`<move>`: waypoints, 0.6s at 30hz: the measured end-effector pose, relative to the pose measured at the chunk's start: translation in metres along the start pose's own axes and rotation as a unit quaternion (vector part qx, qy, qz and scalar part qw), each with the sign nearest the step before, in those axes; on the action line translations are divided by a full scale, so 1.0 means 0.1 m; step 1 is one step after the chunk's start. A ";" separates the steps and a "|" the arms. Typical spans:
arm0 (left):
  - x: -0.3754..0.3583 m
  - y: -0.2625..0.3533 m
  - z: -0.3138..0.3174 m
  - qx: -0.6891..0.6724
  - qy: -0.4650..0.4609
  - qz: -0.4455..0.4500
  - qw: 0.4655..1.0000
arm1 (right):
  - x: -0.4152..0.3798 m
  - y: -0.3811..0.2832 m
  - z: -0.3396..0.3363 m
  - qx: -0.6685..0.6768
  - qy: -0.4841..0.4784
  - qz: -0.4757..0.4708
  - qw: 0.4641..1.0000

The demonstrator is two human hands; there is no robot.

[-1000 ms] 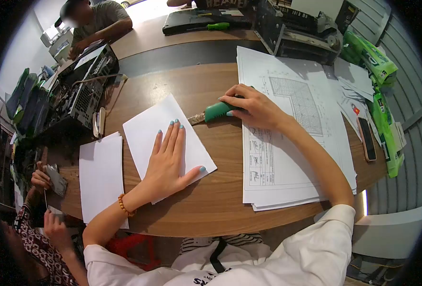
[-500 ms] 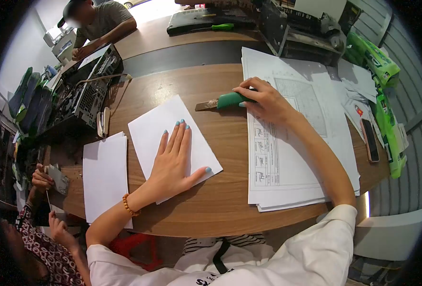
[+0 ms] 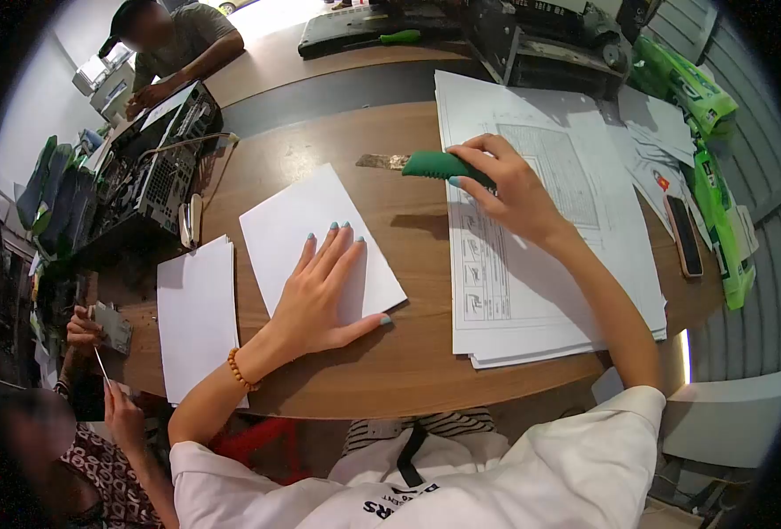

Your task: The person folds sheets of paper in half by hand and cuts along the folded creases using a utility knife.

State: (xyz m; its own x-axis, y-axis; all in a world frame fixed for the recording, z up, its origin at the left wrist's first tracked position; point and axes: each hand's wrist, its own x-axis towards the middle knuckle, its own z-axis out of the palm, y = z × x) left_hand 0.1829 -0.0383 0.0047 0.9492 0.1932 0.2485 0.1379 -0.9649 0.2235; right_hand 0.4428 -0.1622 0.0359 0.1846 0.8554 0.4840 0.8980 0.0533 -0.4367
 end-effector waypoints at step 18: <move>-0.03 -0.05 -0.01 -0.100 0.049 0.046 0.993 | -0.67 -0.26 -0.50 -0.024 -0.057 0.022 0.998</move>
State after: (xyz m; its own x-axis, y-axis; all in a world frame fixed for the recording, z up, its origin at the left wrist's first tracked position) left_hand 0.1794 -0.0341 0.0042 0.9215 0.1321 0.3652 -0.0163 -0.9264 0.3761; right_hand 0.4269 -0.2464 0.0530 0.1794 0.9094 0.3753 0.9086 -0.0068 -0.4177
